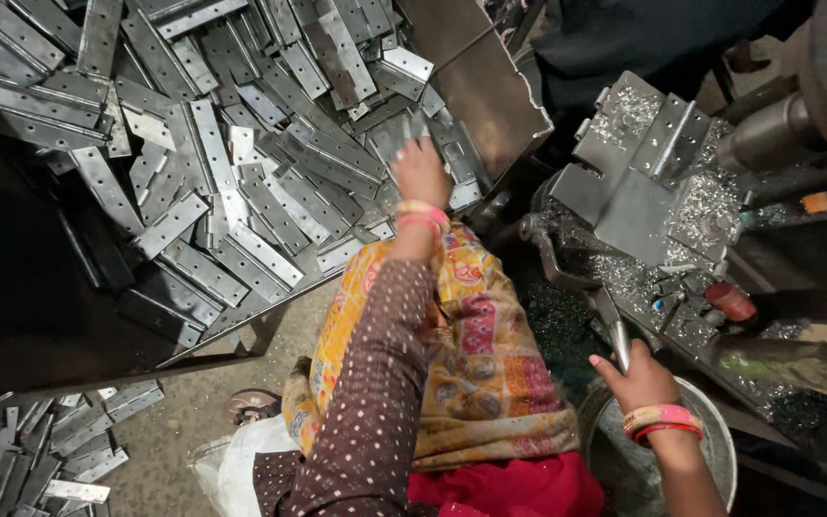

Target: The person sits on the floor and repeatedly picks up metal brackets from a pile, places them into a press machine, and operates the lever to process them. The processed brackets are then dropped into a nearby container.

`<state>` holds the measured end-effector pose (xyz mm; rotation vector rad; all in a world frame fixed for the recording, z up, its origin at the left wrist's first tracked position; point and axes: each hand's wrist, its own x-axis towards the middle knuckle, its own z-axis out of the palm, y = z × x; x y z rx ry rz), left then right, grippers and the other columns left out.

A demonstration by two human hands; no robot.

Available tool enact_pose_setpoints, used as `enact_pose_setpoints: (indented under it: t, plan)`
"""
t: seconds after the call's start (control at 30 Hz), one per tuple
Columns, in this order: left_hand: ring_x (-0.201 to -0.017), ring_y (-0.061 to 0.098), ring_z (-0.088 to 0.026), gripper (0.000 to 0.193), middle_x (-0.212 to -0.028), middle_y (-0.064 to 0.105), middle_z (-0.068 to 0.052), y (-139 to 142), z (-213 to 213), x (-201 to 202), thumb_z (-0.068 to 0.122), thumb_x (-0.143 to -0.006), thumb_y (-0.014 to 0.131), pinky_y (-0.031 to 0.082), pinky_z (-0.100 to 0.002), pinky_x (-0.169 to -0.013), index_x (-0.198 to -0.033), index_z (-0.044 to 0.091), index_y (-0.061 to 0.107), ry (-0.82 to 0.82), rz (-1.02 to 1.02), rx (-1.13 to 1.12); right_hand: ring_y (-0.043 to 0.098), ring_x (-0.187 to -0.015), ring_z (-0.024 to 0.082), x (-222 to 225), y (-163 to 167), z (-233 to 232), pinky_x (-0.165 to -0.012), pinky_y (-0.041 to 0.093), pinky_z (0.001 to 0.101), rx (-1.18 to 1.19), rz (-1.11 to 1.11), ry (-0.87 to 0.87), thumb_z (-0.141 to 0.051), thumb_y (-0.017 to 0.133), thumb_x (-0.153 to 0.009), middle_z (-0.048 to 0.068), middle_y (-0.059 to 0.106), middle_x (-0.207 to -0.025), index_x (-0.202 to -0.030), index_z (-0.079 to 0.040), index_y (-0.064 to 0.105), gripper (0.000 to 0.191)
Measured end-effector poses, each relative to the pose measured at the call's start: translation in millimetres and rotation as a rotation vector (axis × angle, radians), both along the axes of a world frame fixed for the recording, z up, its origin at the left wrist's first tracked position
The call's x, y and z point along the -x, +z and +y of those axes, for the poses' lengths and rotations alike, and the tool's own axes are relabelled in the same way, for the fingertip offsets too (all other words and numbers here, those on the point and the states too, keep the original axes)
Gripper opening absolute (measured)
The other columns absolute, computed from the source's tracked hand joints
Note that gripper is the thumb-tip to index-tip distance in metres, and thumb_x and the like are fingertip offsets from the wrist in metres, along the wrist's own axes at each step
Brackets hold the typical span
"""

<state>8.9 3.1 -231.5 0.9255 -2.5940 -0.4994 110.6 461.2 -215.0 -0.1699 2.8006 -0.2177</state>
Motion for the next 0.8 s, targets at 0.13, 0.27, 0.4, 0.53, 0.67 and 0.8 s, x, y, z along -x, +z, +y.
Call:
enact_pose_setpoints:
  t: [0.13,0.27,0.4,0.53,0.67,0.8]
  plan:
    - [-0.118,0.060,-0.035,0.039,-0.131,0.060,-0.017,-9.8,25.2,-16.0,0.012,-0.087,0.069,0.049,-0.050,-0.095,-0.126,0.008,0.062,0.065,0.063,-0.026,0.070,-0.085,0.051,-2.2,0.3,0.3,-0.073,0.056,0.0583,0.030,-0.023,-0.028,-0.058,0.071,-0.084,0.026,0.074,-0.090,-0.106,-0.007,0.059,0.057]
    - [-0.116,0.061,-0.037,0.050,-0.120,0.063,-0.020,-4.1,28.8,-21.9,0.035,-0.060,0.068,0.049,-0.052,-0.088,-0.101,0.008,0.063,0.172,0.205,0.273,0.070,-0.084,0.050,-5.6,0.3,1.3,-0.073,0.055,0.0590,0.014,0.023,0.014,-0.060,0.069,-0.083,0.025,0.074,-0.090,-0.105,-0.007,0.058,0.059]
    - [-0.114,0.063,-0.035,0.029,-0.123,0.065,-0.016,-0.8,20.0,-19.0,0.019,-0.087,0.061,0.049,-0.053,-0.088,-0.113,0.008,0.064,0.059,0.064,0.211,0.070,-0.084,0.050,-6.3,0.8,0.4,-0.073,0.054,0.0593,-0.029,0.034,0.023,-0.063,0.068,-0.084,0.025,0.074,-0.090,-0.106,-0.008,0.058,0.060]
    - [-0.108,0.069,-0.033,0.025,-0.116,0.072,-0.013,-12.6,7.6,-20.2,0.012,-0.097,0.058,0.053,-0.049,-0.087,-0.121,0.007,0.065,0.007,-0.101,0.017,0.070,-0.084,0.049,-6.9,3.5,-2.7,-0.073,0.053,0.0597,-0.019,0.040,0.020,-0.062,0.068,-0.083,0.023,0.075,-0.089,-0.104,-0.010,0.058,0.057]
    - [-0.088,0.071,-0.041,0.033,-0.102,0.074,-0.020,-14.7,-2.9,-32.2,0.009,-0.092,0.058,0.055,-0.052,-0.077,-0.124,0.005,0.066,0.176,0.295,-0.161,0.070,-0.084,0.049,-10.2,3.5,-5.5,-0.071,0.055,0.0580,0.040,0.010,-0.016,-0.061,0.069,-0.082,0.024,0.074,-0.088,-0.110,-0.008,0.057,0.061]
    - [-0.087,0.072,-0.042,0.036,-0.098,0.075,-0.021,9.2,6.7,-54.8,0.016,-0.088,0.067,0.055,-0.051,-0.076,-0.122,0.003,0.065,0.094,0.645,-0.451,0.070,-0.088,0.049,-15.2,0.0,-6.3,-0.073,0.055,0.0577,0.022,0.005,-0.025,-0.062,0.069,-0.084,0.026,0.073,-0.090,-0.114,-0.006,0.057,0.065]
